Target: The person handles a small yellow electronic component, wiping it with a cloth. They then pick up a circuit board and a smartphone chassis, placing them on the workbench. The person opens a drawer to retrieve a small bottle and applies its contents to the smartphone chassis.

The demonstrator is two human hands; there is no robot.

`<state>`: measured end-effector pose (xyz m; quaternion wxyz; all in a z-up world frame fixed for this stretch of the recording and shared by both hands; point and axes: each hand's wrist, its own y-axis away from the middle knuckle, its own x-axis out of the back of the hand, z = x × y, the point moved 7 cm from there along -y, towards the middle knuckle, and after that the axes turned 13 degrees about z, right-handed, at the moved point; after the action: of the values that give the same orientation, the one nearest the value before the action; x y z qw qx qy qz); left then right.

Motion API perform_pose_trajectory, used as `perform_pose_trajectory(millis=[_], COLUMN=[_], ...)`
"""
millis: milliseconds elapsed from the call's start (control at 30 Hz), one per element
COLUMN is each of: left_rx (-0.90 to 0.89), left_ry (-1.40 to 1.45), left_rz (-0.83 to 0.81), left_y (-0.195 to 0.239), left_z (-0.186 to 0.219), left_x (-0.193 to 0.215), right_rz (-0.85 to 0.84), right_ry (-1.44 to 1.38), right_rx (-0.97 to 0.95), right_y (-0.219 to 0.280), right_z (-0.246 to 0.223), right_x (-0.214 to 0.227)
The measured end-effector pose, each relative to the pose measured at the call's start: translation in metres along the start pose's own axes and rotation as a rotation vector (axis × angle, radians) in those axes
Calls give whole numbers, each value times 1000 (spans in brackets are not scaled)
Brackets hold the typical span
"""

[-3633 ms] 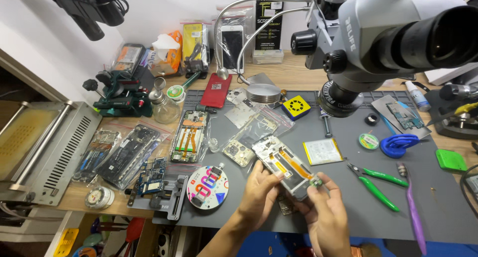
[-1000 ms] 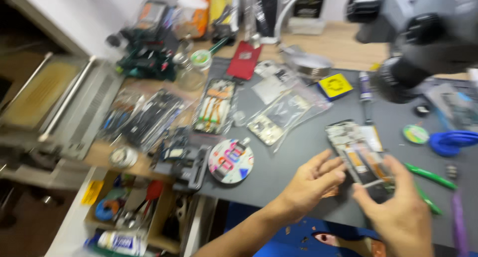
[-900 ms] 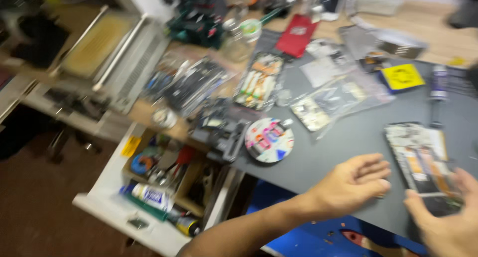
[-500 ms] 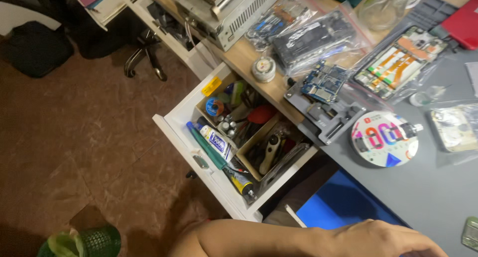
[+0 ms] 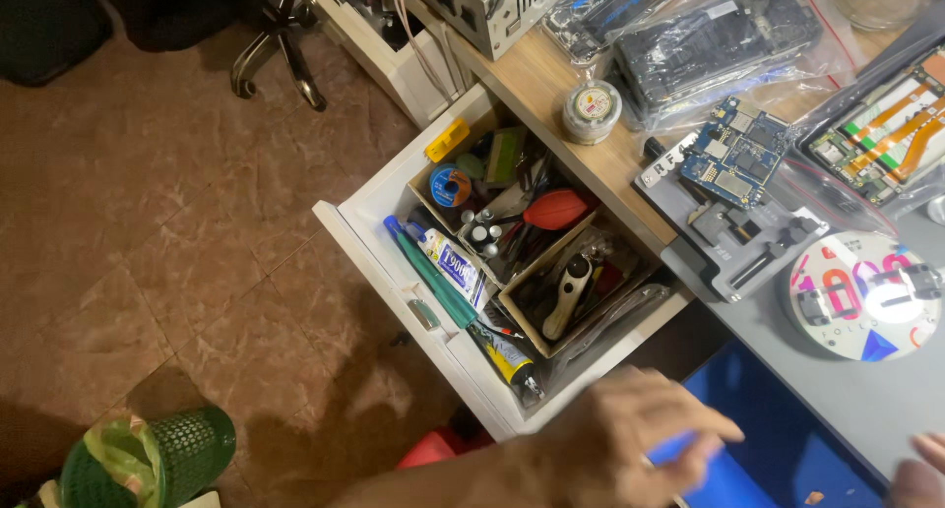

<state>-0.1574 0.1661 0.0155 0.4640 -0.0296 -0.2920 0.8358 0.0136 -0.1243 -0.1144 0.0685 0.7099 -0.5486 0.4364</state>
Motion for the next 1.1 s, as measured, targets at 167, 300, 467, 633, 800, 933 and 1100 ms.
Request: perform_pose_trajectory(millis=[167,300,467,633,800,933,1100], left_rx=[258,350,329,513,485,535,613], left_ry=[-362,-595,-1048,-1078,-1146,-1132,-1076], left_rz=[114,-62,-276,-444,-350,-390,-374], left_y=[-26,-7,23,36,29,28,12], left_z=[-48,-75,-132,-164,-161,-163,-145], left_x=[122,152,156,153,157,157,160], right_rz=[-24,-91,-386,-436,-482,-586,-609], right_ry=[-7,-98,-243,-307,-188,279,648], right_rx=[171,185,406,586,538,504,454], right_y=[-50,-52,-25,-8,-13,-50,-71], right_z=[-214,-271,-302,-311,-310,-285,-207], right_x=[-26,-65,-110,-159,-206,-233,-277])
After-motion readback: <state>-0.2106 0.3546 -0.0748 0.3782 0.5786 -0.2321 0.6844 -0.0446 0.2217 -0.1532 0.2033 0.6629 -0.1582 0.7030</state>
